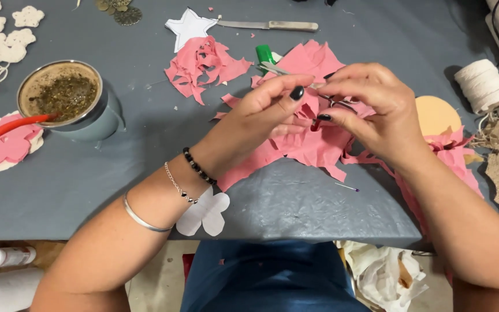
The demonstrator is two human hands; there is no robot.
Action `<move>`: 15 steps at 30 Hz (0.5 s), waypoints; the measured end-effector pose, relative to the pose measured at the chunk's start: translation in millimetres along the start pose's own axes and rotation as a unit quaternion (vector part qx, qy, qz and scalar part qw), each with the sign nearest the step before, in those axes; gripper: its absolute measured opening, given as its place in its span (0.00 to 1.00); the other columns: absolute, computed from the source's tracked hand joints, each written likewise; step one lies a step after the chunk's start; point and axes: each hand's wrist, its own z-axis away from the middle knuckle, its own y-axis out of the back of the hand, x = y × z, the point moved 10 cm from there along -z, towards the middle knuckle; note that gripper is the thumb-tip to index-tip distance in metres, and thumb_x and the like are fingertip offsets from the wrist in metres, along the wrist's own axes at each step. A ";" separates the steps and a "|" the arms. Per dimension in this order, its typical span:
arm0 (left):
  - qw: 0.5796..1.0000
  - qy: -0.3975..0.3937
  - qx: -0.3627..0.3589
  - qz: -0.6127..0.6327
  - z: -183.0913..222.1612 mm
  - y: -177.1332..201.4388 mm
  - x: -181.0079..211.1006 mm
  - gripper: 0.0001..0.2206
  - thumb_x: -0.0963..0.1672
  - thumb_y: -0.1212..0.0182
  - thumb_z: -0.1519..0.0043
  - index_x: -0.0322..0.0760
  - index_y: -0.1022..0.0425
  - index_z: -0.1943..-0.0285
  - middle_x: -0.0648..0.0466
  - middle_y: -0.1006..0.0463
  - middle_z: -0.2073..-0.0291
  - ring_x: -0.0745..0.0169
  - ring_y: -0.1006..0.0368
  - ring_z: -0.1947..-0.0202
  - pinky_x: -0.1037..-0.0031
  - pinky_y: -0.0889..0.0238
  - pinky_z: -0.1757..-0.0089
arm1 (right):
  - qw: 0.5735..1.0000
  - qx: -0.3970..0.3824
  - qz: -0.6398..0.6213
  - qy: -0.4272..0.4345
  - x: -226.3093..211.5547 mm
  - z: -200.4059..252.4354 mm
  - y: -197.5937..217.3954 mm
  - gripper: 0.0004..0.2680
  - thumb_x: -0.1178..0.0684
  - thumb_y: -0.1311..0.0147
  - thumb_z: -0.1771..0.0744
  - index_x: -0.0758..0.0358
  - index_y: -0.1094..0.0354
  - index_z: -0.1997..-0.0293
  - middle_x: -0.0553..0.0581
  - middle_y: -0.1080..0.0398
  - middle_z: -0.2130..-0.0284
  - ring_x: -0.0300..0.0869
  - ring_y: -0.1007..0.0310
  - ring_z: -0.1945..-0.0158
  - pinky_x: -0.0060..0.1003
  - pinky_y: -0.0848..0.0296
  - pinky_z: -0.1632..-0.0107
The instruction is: Cutting out flower shapes from pink fabric using a paper template and scissors, then assembling the pieces by layering them.
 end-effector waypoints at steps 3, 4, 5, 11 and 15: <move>0.999 -0.009 -0.031 -0.018 -0.9 -5.3 -3.1 0.30 0.52 0.47 0.38 0.38 0.40 0.26 0.49 0.26 0.42 0.56 0.21 0.46 0.69 0.25 0.45 | 1.000 0.001 -0.007 -0.007 4.5 2.0 -0.8 0.07 0.61 0.39 0.30 0.61 0.24 0.47 0.63 0.29 0.49 0.48 0.28 0.45 0.39 0.27 0.43; 0.999 -0.013 -0.044 -0.020 -0.3 -8.0 -3.2 0.33 0.53 0.45 0.39 0.36 0.41 0.26 0.48 0.24 0.46 0.58 0.22 0.45 0.70 0.24 0.46 | 1.000 0.001 -0.020 -0.017 7.3 2.3 -0.6 0.05 0.62 0.41 0.29 0.62 0.24 0.48 0.62 0.29 0.49 0.47 0.28 0.46 0.37 0.27 0.46; 0.999 -0.012 -0.044 -0.020 -0.1 -6.9 -5.9 0.33 0.53 0.45 0.39 0.36 0.41 0.26 0.48 0.24 0.46 0.58 0.22 0.45 0.70 0.24 0.46 | 1.000 0.002 -0.020 -0.018 8.7 1.7 -1.1 0.05 0.62 0.41 0.29 0.62 0.24 0.48 0.62 0.29 0.49 0.47 0.28 0.46 0.37 0.27 0.46; 0.996 -0.020 -0.084 -0.013 -0.1 -14.2 -13.9 0.20 0.53 0.43 0.37 0.36 0.28 0.44 0.53 0.21 0.53 0.51 0.19 0.44 0.66 0.26 0.43 | 1.000 0.025 -0.012 0.013 3.0 -0.2 1.7 0.02 0.62 0.44 0.27 0.68 0.26 0.53 0.62 0.25 0.57 0.48 0.26 0.52 0.40 0.28 0.48; 0.998 -0.013 -0.064 -0.016 0.9 -15.6 -9.7 0.15 0.54 0.47 0.36 0.46 0.38 0.68 0.63 0.38 0.69 0.66 0.24 0.57 0.65 0.23 0.46 | 0.999 0.021 -0.022 -0.018 9.7 -0.3 -1.0 0.02 0.60 0.44 0.27 0.66 0.28 0.55 0.60 0.26 0.58 0.47 0.27 0.52 0.40 0.29 0.47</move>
